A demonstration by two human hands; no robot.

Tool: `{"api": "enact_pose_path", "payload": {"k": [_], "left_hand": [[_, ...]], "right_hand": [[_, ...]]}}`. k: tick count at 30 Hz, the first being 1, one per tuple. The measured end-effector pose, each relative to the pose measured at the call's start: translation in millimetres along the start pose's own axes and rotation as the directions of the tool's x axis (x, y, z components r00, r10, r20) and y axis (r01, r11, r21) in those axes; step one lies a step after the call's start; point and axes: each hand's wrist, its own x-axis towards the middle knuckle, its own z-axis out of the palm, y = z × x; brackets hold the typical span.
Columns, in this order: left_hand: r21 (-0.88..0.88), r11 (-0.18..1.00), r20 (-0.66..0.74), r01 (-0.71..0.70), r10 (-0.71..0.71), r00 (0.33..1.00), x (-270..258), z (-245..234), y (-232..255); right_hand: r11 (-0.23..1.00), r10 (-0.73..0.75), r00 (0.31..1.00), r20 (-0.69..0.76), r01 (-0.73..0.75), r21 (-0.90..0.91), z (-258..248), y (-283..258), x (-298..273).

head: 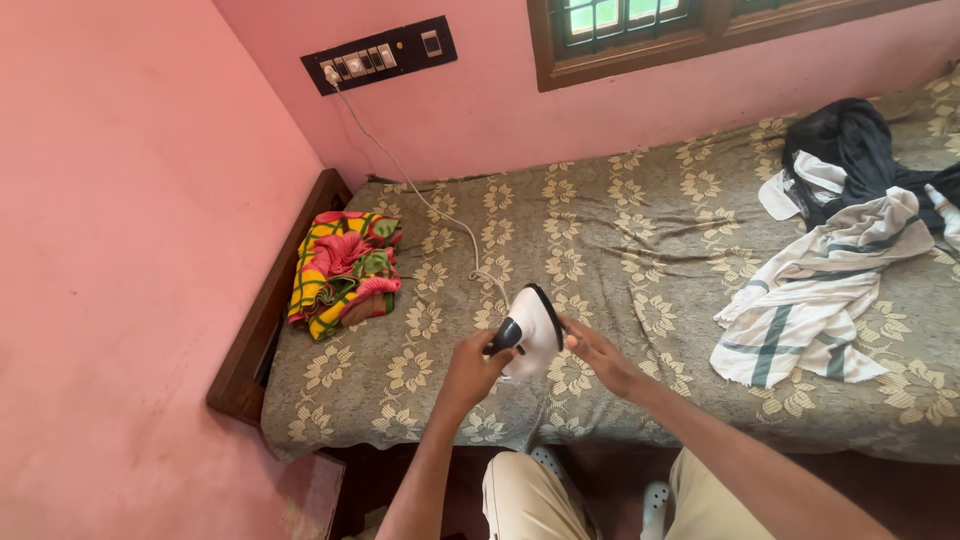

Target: The person irons a pair of black trousers on a floral-patterned bed sheet using a white iron, including plugging the iron into a wall socket and smoothing the fabric.

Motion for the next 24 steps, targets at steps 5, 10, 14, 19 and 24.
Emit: {"api": "enact_pose_path", "payload": {"k": [5,10,14,19,24], "left_hand": [[0.043,0.993,-0.185,0.107,-0.097,0.978,18,-5,-40],[-0.106,0.981,-0.336,0.160,-0.187,0.923,47,0,-112],[-0.150,0.982,-0.464,0.110,-0.169,0.870,70,9,-169],[-0.238,0.955,-0.452,0.178,-0.272,0.850,95,9,-229],[-0.457,0.877,-0.342,0.147,-0.326,0.881,112,6,-284]], "right_hand": [[1.000,-0.018,0.998,-0.055,0.017,-0.010,2,2,18],[0.978,0.101,0.995,-0.017,-0.102,-0.181,10,8,32],[0.965,-0.054,0.998,0.043,0.063,-0.254,25,14,54],[0.746,-0.146,0.981,0.131,0.196,-0.636,35,27,93],[0.643,-0.084,0.982,0.169,0.183,-0.744,41,59,140]]}}
